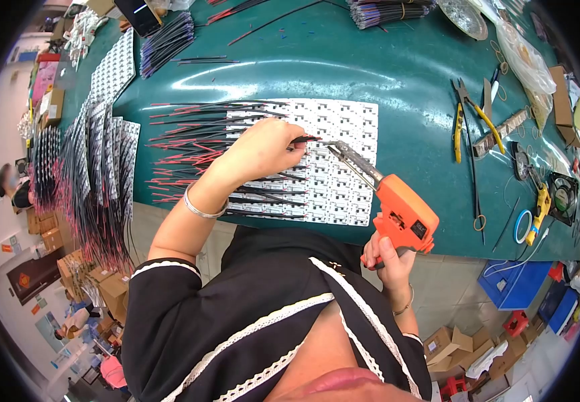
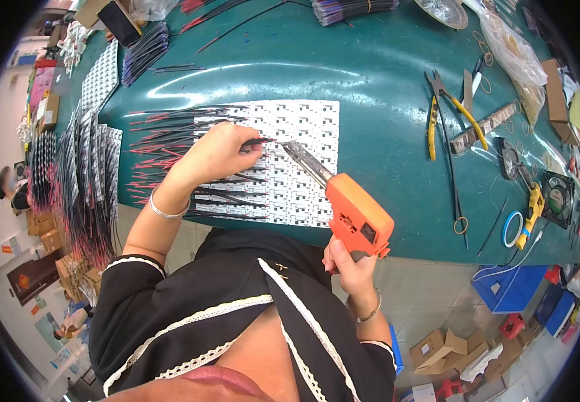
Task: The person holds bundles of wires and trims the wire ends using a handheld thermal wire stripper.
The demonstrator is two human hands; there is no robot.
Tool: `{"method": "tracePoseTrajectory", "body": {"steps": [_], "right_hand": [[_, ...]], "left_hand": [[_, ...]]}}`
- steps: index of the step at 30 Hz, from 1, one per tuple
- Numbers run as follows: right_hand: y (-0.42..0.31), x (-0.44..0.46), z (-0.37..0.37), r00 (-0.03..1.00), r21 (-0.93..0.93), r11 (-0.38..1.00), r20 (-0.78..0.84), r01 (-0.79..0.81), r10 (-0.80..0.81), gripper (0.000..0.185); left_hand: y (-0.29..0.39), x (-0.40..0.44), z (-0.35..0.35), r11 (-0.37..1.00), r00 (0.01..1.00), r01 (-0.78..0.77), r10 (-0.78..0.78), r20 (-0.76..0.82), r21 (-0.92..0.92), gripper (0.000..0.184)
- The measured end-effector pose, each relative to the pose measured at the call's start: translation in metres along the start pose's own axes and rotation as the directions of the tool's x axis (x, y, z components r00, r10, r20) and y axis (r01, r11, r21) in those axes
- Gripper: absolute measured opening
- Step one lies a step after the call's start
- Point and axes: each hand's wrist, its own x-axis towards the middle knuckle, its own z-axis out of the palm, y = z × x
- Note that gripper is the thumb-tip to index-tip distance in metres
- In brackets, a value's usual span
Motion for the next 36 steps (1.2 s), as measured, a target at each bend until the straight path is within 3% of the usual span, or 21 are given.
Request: {"method": "tracePoseTrajectory", "body": {"steps": [1, 3, 6, 10, 13, 16, 19, 25, 28, 36], "right_hand": [[-0.002, 0.001, 0.001, 1.0, 0.022, 1.0, -0.002, 0.005, -0.005, 0.03], [-0.003, 0.004, -0.001, 0.999, -0.001, 1.0, 0.048, 0.02, -0.02, 0.043], [-0.003, 0.008, -0.001, 0.997, 0.015, 0.998, 0.056, 0.056, -0.057, 0.055], [0.004, 0.01, 0.003, 0.991, 0.003, 0.991, -0.02, 0.132, -0.131, 0.065], [-0.002, 0.011, 0.008, 0.99, 0.067, 0.988, -0.002, 0.14, -0.141, 0.049], [-0.001, 0.011, 0.0, 0.994, 0.069, 0.993, 0.05, 0.097, -0.101, 0.05], [0.001, 0.012, 0.0, 0.991, 0.101, 0.986, 0.031, 0.129, -0.133, 0.049], [0.0, 0.013, 0.001, 0.989, 0.113, 0.983, 0.014, 0.146, -0.148, 0.048], [0.0, 0.013, -0.001, 0.996, 0.053, 0.995, 0.025, 0.083, -0.084, 0.065], [0.001, 0.013, 0.0, 0.996, 0.051, 0.995, 0.034, 0.082, -0.084, 0.066]], "left_hand": [[-0.001, -0.001, 0.0, 1.0, 1.0, -0.015, 0.014, -0.01, -0.024, 0.016], [-0.005, -0.004, 0.0, 0.996, 0.999, -0.045, 0.042, -0.03, -0.072, 0.017], [-0.009, -0.014, 0.001, 0.951, 0.995, 0.0, -0.03, -0.095, -0.309, 0.02], [-0.008, -0.022, -0.004, 0.991, 0.988, 0.001, -0.022, -0.152, -0.134, 0.017], [-0.002, -0.023, -0.003, 0.996, 0.963, 0.011, -0.034, -0.266, -0.088, 0.016], [0.001, -0.02, -0.004, 0.985, 0.969, 0.054, -0.091, -0.228, -0.163, 0.02], [-0.003, -0.02, -0.001, 0.974, 0.98, -0.001, -0.044, -0.194, -0.227, 0.024], [-0.01, -0.02, 0.0, 0.985, 0.989, -0.028, 0.002, -0.148, -0.172, 0.026], [-0.013, -0.02, 0.0, 0.989, 0.987, -0.056, 0.034, -0.158, -0.136, 0.026], [-0.002, -0.014, -0.009, 0.978, 0.939, 0.082, -0.141, -0.315, -0.194, 0.019]]}}
